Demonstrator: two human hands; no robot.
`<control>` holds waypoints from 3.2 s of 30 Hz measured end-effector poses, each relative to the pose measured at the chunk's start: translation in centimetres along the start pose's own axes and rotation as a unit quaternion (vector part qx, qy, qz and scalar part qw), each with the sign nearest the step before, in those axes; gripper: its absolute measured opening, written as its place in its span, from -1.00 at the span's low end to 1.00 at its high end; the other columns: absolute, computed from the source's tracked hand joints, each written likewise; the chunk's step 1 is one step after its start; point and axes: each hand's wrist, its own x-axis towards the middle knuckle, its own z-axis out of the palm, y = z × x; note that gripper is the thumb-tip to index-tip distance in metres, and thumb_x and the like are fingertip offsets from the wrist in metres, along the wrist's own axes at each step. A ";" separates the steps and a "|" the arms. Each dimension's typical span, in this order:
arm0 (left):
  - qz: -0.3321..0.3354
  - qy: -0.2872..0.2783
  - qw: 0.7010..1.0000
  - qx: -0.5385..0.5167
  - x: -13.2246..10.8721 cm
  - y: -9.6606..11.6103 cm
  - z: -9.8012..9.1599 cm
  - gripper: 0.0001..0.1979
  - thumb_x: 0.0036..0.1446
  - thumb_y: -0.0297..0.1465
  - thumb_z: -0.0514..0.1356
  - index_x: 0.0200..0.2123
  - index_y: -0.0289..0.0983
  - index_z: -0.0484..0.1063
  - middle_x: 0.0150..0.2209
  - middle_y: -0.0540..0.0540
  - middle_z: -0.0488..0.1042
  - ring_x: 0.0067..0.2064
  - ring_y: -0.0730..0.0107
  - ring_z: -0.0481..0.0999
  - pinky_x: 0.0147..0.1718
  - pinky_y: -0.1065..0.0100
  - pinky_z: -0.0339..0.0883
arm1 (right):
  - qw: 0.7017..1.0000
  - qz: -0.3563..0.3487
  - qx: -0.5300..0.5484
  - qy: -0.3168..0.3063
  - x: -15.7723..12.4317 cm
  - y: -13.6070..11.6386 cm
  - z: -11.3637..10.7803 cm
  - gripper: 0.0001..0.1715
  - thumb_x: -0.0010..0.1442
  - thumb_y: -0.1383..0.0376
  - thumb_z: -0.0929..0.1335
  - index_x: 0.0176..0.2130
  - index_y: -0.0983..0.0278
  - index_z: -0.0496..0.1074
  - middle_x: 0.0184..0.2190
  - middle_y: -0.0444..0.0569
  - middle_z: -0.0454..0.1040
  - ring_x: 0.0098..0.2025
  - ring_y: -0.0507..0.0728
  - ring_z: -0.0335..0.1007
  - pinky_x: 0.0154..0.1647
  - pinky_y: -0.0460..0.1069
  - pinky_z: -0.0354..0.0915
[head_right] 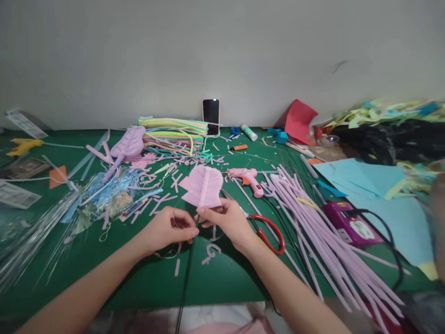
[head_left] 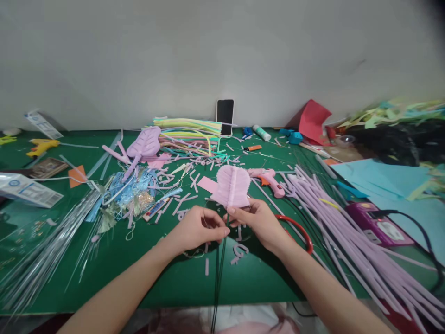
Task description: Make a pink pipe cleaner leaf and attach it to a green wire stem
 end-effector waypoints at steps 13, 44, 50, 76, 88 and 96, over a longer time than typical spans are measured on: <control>0.078 0.106 0.988 -0.077 0.1 0.6 -0.9 -0.81 -0.08 -0.31 0.36 -0.49 -0.33 0.52 -0.62 0.04 0.45 -0.59 0.55 0.36 -0.60 0.51 0.24 | 0.996 0.060 0.019 -0.070 -0.3 -0.2 -0.3 -0.56 -0.11 0.22 0.57 -0.20 0.27 0.51 -0.40 -0.07 0.61 -0.38 0.06 0.56 -0.39 -0.10 0.41; 0.270 0.173 0.947 -0.017 -1.0 0.6 -0.6 -0.55 0.06 -0.13 0.27 -0.02 -0.23 0.45 -0.08 -0.17 0.47 -0.07 0.21 0.46 -0.19 0.34 0.35 | 0.983 0.011 -0.024 -0.183 -2.1 -1.6 1.5 -0.61 0.21 -0.02 0.33 -0.37 0.25 0.33 -0.55 -0.17 0.43 -0.63 -0.06 0.27 -0.64 -0.16 0.20; 0.193 0.278 0.933 -0.120 -0.3 0.6 -0.7 -0.44 0.15 -0.05 0.16 0.11 -0.23 0.24 0.02 -0.19 0.37 0.00 0.25 0.43 -0.16 0.35 0.34 | 0.972 0.074 0.079 -0.207 -2.4 -1.6 1.5 -0.63 0.20 0.01 0.36 -0.35 0.26 0.32 -0.50 -0.12 0.47 -0.54 -0.04 0.36 -0.56 -0.17 0.25; 0.065 0.147 0.960 -0.228 -0.3 0.9 0.8 -0.75 0.21 -0.22 0.17 -0.17 -0.28 0.42 -0.58 0.09 0.39 -0.72 0.65 0.26 -0.72 0.57 0.10 | 0.650 -0.065 -0.710 0.263 2.3 -5.0 -7.9 -0.56 0.28 0.09 0.26 -0.13 0.40 0.46 -0.23 0.28 0.54 -0.19 0.36 0.46 -0.26 0.09 0.24; 0.072 0.205 0.947 -0.235 -0.2 0.9 0.2 -0.75 0.23 -0.24 0.14 -0.25 -0.32 0.45 -0.64 0.16 0.15 -0.72 0.71 -0.06 -0.74 0.52 -0.20 | 0.691 -0.090 -0.645 0.314 4.9 -1.6 -9.1 -0.58 0.20 0.09 0.29 -0.21 0.43 0.38 -0.33 0.27 0.50 -0.25 0.33 0.42 -0.30 0.07 0.24; 0.102 0.217 0.951 -0.194 -0.1 1.6 0.5 -0.76 0.23 -0.24 0.15 -0.28 -0.32 0.45 -0.61 0.12 0.26 -0.70 0.73 0.02 -0.72 0.55 -0.15 | 0.758 -0.160 -0.426 0.468 2.1 -6.2 -6.9 -0.54 -0.06 0.04 0.42 -0.25 0.26 0.29 -0.47 -0.07 0.42 -0.48 0.15 0.32 -0.43 0.02 0.21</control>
